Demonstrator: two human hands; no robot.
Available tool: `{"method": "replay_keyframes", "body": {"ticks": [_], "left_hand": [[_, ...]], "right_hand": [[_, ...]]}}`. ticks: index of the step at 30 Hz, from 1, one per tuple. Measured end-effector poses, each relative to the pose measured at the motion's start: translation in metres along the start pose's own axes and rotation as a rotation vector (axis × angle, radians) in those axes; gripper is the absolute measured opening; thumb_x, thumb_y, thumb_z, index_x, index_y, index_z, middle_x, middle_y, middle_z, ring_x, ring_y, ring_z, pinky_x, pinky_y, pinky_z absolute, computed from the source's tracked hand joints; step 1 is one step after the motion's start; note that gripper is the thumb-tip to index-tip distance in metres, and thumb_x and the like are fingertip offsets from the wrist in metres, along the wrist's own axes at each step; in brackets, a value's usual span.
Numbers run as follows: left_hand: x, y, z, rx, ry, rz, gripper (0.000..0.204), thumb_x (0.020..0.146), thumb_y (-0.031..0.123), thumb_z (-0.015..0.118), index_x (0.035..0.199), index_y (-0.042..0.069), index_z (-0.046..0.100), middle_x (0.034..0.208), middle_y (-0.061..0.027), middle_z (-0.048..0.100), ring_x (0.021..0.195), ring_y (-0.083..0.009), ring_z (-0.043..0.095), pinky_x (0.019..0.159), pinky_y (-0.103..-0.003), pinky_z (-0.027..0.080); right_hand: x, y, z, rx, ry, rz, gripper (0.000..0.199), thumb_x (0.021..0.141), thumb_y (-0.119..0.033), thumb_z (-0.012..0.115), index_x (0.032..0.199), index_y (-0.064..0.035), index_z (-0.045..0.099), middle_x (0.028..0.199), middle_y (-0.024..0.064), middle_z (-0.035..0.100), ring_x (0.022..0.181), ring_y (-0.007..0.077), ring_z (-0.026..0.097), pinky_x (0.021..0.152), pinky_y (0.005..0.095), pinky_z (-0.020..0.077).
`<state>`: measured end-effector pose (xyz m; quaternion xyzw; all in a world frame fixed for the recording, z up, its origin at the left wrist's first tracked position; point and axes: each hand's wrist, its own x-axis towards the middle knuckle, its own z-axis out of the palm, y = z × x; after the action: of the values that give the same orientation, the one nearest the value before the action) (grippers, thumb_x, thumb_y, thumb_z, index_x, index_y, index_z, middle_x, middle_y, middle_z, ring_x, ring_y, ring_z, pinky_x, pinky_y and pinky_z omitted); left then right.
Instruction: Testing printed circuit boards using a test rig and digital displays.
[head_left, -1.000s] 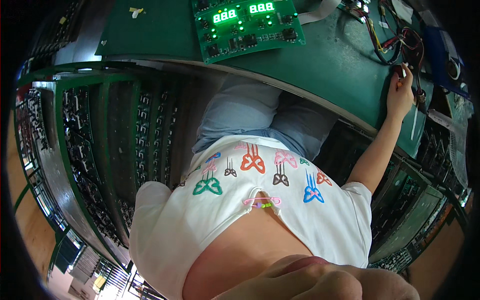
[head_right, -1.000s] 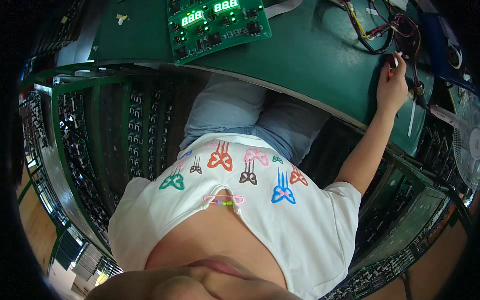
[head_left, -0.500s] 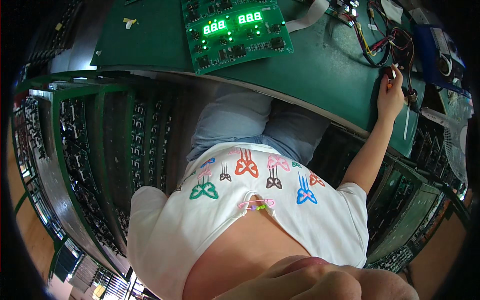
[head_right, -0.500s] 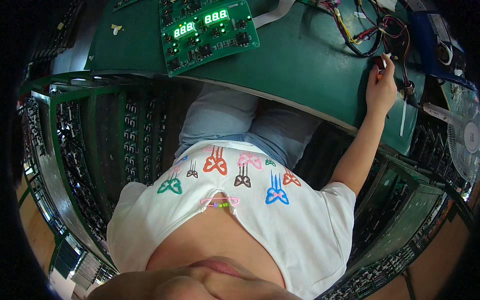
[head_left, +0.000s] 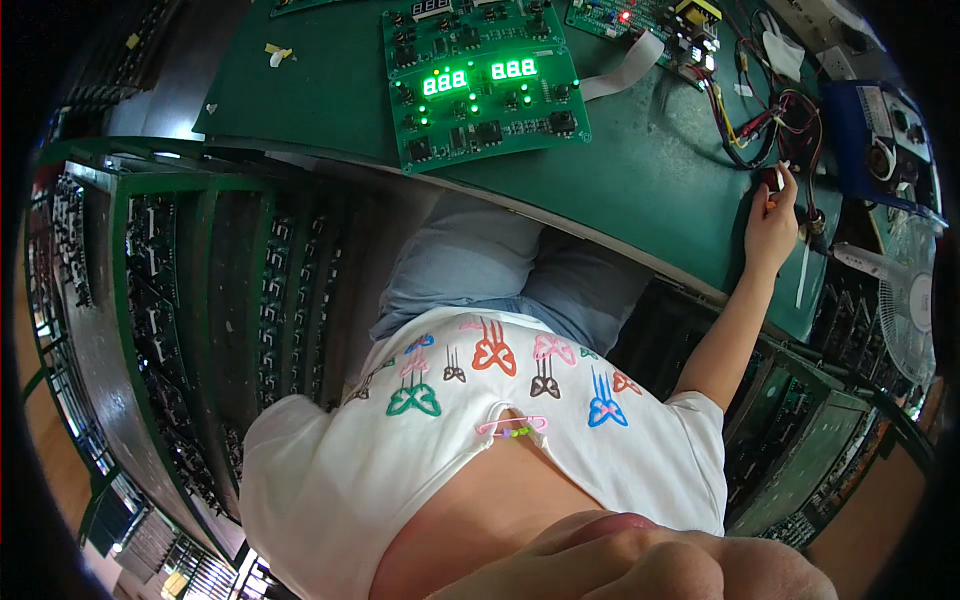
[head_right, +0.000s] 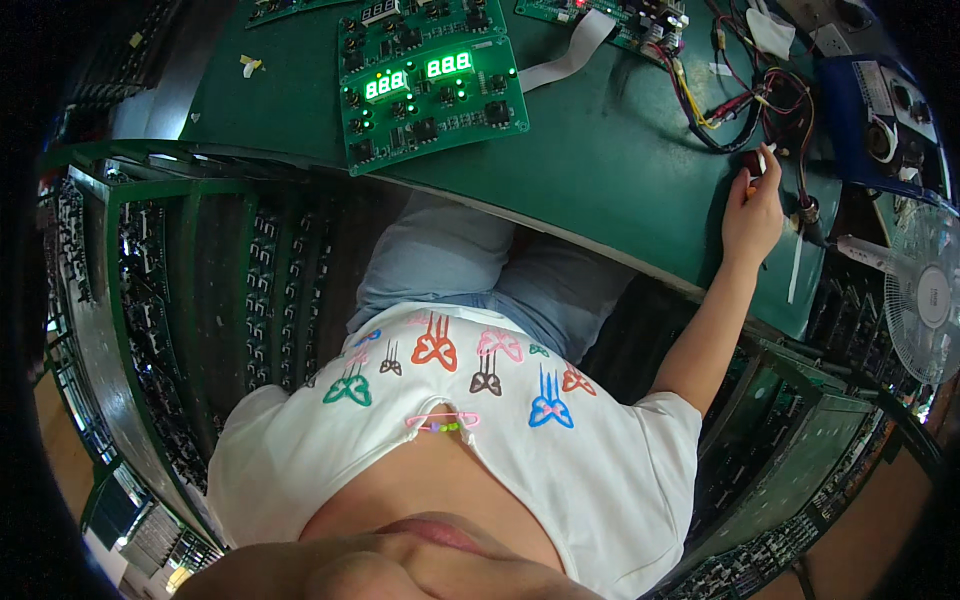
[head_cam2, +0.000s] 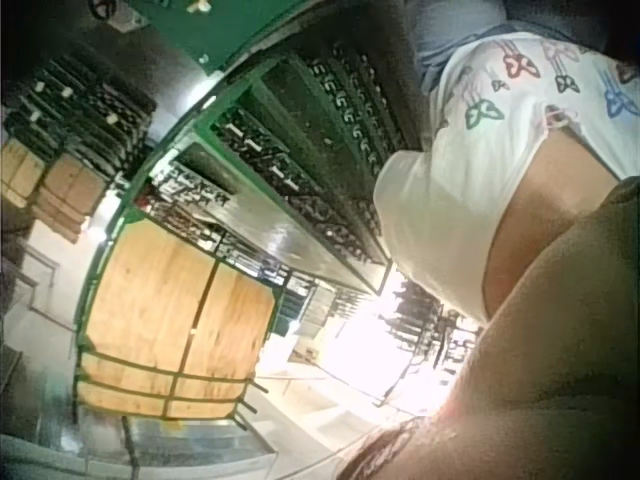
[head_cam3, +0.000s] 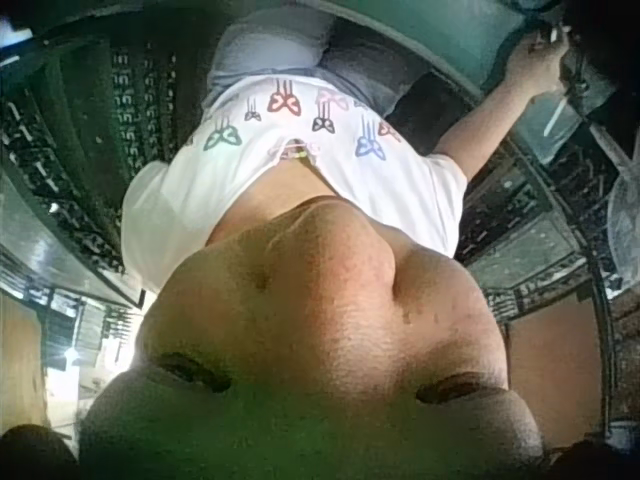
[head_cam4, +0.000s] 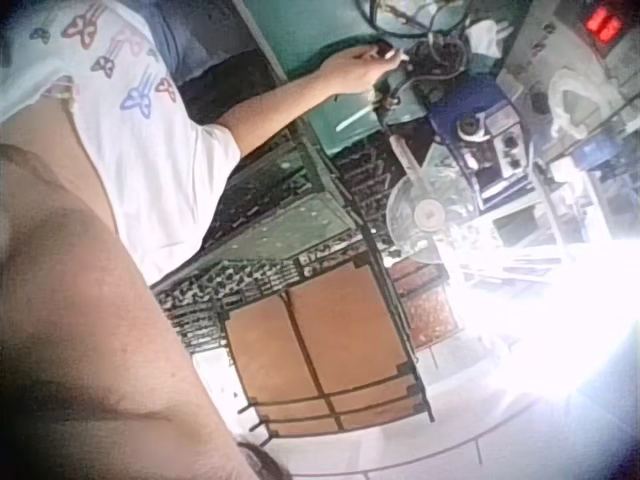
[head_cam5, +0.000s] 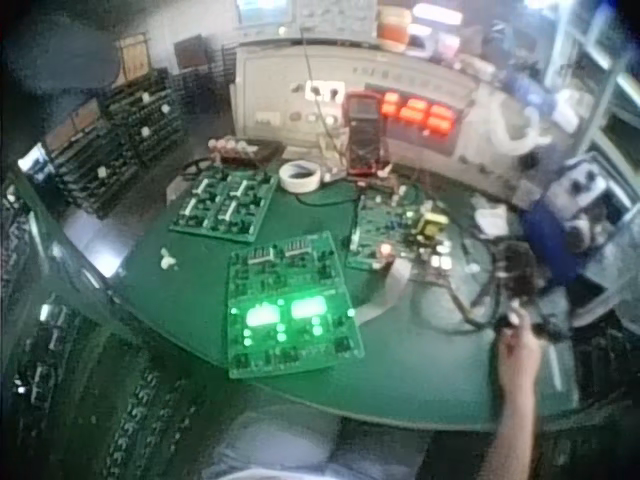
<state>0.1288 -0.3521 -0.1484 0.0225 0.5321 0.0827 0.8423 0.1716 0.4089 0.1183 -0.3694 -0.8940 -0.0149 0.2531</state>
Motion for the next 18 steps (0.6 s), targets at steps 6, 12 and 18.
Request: {"method": "replay_keyframes", "body": {"ticks": [6, 12, 18], "left_hand": [[0.035, 0.034, 0.018, -0.05, -0.059, 0.09, 0.034, 0.088, 0.017, 0.063, 0.119, 0.001, 0.062, 0.108, -0.0092, 0.069, 0.091, -0.0219, 0.067, 0.077, -0.034, 0.056], [0.027, 0.05, 0.016, -0.084, -0.077, 0.132, 0.035, 0.088, 0.017, 0.064, 0.12, 0.001, 0.062, 0.108, -0.0087, 0.069, 0.091, -0.0211, 0.068, 0.077, -0.034, 0.056], [-0.014, 0.054, -0.012, -0.065, -0.084, 0.105, 0.037, 0.088, 0.017, 0.064, 0.12, 0.001, 0.062, 0.109, -0.0082, 0.069, 0.091, -0.0202, 0.068, 0.077, -0.033, 0.056]], "right_hand": [[-0.001, -0.005, 0.003, -0.008, -0.011, -0.019, 0.045, 0.094, -0.02, 0.061, 0.137, -0.0185, 0.047, 0.072, 0.0083, 0.061, 0.062, 0.0281, 0.062, 0.056, 0.0402, 0.0474], [0.005, -0.016, -0.01, -0.011, 0.059, -0.067, 0.035, 0.093, -0.022, 0.063, 0.126, -0.0136, 0.058, 0.076, 0.0077, 0.062, 0.063, 0.0247, 0.06, 0.057, 0.0372, 0.0474], [-0.005, -0.036, -0.018, 0.082, 0.031, -0.119, 0.032, 0.094, -0.02, 0.062, 0.125, -0.0126, 0.058, 0.078, 0.0067, 0.062, 0.065, 0.0226, 0.059, 0.06, 0.0363, 0.0477]]}}
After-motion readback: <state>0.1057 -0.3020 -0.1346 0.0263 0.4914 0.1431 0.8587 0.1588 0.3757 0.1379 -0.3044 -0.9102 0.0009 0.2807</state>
